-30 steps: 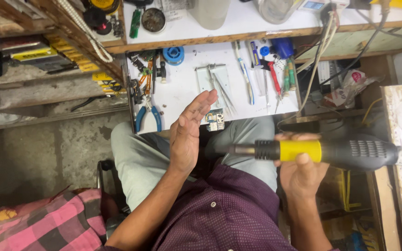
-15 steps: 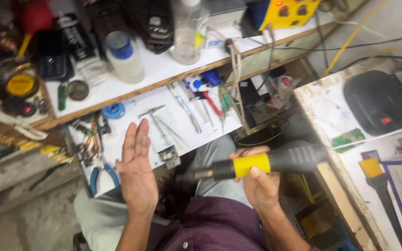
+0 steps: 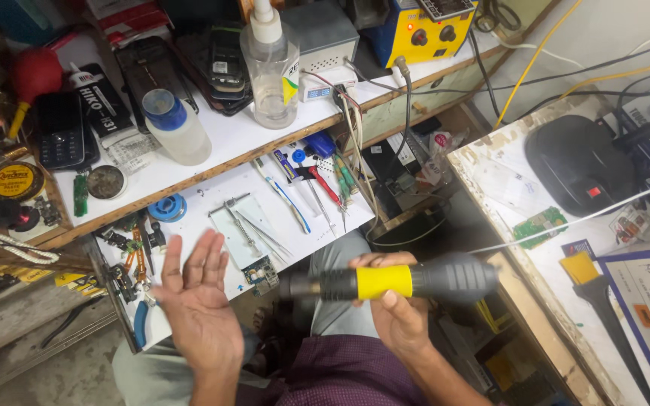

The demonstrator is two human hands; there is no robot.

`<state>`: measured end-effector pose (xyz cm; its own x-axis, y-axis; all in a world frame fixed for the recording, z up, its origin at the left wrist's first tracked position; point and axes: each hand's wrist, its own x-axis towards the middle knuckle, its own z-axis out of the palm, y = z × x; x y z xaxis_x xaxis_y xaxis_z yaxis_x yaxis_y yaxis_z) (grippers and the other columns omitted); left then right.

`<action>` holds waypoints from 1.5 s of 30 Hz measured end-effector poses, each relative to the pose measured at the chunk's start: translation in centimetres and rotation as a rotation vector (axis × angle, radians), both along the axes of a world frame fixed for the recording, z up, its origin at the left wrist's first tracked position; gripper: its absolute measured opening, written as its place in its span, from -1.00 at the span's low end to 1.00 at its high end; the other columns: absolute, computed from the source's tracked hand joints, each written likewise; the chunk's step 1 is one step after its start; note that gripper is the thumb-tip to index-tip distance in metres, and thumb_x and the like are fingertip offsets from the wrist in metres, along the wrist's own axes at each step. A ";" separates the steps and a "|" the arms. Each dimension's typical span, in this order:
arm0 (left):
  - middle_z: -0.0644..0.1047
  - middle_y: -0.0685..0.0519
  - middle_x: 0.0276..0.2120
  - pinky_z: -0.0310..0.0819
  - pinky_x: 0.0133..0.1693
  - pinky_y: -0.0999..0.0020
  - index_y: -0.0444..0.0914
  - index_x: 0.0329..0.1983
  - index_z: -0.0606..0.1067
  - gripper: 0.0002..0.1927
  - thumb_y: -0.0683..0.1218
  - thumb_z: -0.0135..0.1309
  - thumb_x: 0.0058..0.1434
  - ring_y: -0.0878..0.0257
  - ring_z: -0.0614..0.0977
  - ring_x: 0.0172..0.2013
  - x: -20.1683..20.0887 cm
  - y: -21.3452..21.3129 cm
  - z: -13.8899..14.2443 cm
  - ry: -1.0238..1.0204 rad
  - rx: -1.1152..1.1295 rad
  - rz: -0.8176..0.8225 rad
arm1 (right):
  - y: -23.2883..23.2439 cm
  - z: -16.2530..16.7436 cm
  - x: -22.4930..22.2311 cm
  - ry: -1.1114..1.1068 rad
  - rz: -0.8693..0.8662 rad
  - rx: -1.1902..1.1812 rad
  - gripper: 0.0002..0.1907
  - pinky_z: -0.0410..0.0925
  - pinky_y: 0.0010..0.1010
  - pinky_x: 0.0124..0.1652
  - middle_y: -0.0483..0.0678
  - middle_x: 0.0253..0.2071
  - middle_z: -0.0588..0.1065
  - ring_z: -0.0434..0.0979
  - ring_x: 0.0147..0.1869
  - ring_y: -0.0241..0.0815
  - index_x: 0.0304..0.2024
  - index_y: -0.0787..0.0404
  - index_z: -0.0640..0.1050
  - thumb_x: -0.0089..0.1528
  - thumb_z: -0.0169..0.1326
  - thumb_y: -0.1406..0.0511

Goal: The person sits at a cluttered electronics repair workbench and works on a small circuit board. They hold the board steady, apply material to it with a syringe-like dispenser, then pick up a soldering iron and heat the board's components while holding tweezers in the other hand.

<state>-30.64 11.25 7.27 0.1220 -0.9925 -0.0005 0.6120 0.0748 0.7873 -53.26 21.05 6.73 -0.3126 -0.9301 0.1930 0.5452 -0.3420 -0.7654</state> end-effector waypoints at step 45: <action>0.64 0.09 -0.29 0.42 -0.20 0.44 -0.38 -0.06 0.65 -0.69 -0.08 0.23 0.22 0.39 0.56 -0.29 0.4 5.2 -3.4 -0.147 0.354 -0.310 | -27.7 5.3 -15.3 1.011 -1.078 0.348 -0.72 0.42 -0.30 -0.35 0.05 -0.45 0.64 0.62 -0.44 -0.17 -0.36 0.35 0.64 0.14 0.40 0.25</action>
<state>-30.19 16.45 3.84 -0.1549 -0.9240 -0.3496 0.4434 -0.3813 0.8112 -68.60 -6.68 11.99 -0.7275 -0.3936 0.5620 -0.6271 0.0491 -0.7774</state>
